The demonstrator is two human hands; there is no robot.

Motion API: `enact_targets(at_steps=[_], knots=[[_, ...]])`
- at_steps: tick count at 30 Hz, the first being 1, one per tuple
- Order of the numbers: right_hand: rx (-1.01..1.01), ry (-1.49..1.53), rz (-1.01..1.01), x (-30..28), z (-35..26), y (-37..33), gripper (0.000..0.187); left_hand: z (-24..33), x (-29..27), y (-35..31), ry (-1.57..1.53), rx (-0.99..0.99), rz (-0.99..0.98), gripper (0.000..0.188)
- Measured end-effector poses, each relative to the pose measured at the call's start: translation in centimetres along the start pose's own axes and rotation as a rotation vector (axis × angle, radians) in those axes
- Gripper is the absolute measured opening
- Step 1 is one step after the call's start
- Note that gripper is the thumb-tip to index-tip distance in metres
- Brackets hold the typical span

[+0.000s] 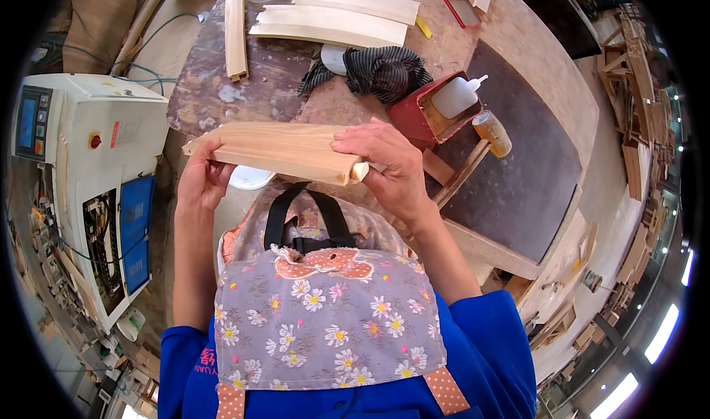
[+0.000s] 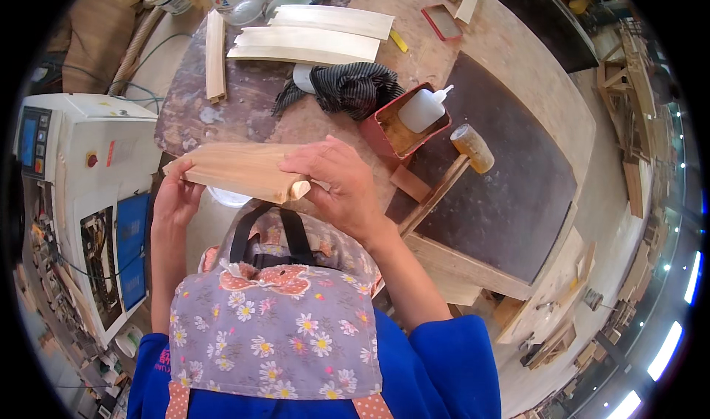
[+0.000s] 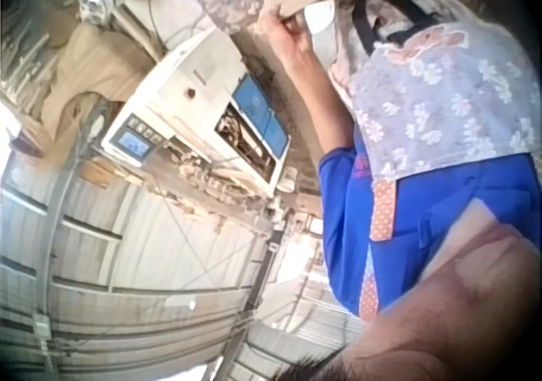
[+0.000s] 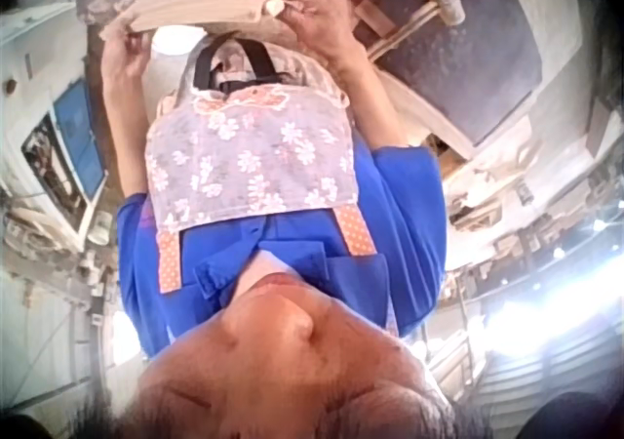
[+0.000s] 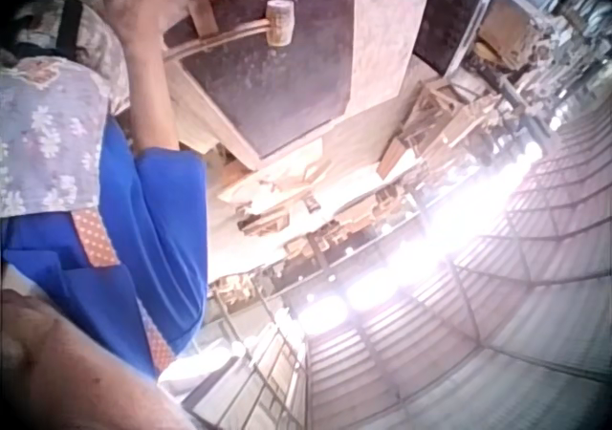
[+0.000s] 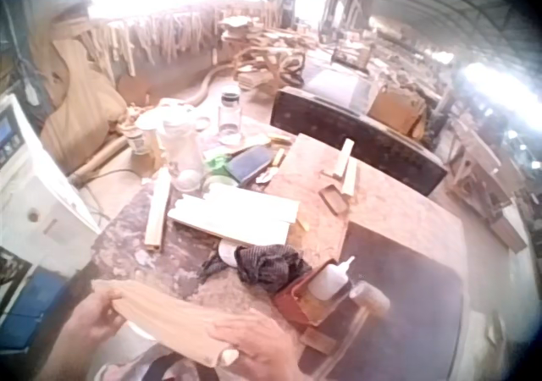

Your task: The person processes wooden planks using a machine, applies glue to the joints of wooden components, and uses a chisel to refine a joint before stacking the parts on a pallet.

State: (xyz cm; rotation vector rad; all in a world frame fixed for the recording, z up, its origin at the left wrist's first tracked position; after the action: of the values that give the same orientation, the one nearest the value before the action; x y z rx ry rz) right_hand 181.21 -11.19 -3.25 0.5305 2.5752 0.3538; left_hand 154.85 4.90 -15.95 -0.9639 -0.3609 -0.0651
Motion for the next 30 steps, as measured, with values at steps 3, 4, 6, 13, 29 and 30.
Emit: enact_targets(at_steps=[3, 4, 6, 13, 29, 30], knots=[[0.056, 0.105, 0.056, -0.6, 0.4, -0.1, 0.023, -0.4, 0.4, -0.8, 0.02, 0.008, -0.007, 0.027], [0.073, 0.109, 0.06, -0.7, 0.7, -0.3, 0.022, -0.5, 0.4, -1.0, 0.019, 0.008, -0.012, 0.028], [0.127, 0.137, 0.065, -0.8, 1.1, -0.6, 0.022, -0.7, 0.6, -1.4, 0.031, -0.002, -0.035, 0.029], [0.374, 0.301, 0.088, -0.9, 2.7, -1.9, 0.028, -1.4, 3.4, -6.6, 0.411, -0.19, -0.221, 0.028], [0.661, 0.408, -0.007, 1.4, 2.3, -3.4, 0.032, -1.7, 9.4, -9.4, 1.592, 0.766, -0.4, 0.024], [0.648, 0.375, -0.007, 1.3, 1.9, -3.2, 0.032, -1.7, 9.3, -9.8, 1.6, 0.792, -0.396, 0.023]])
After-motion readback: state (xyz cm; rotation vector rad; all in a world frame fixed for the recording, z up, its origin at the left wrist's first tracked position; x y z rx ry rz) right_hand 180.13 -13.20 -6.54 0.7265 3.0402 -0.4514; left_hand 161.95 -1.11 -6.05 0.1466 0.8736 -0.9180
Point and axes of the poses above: each hand's wrist, its own y-axis towards the middle knuckle, its own x-axis out of the palm, z = x × y, the point moved 9 cm from there along y, towards the middle knuckle, and after that the axes turned 4 degrees about z, right-handed, at the moved point
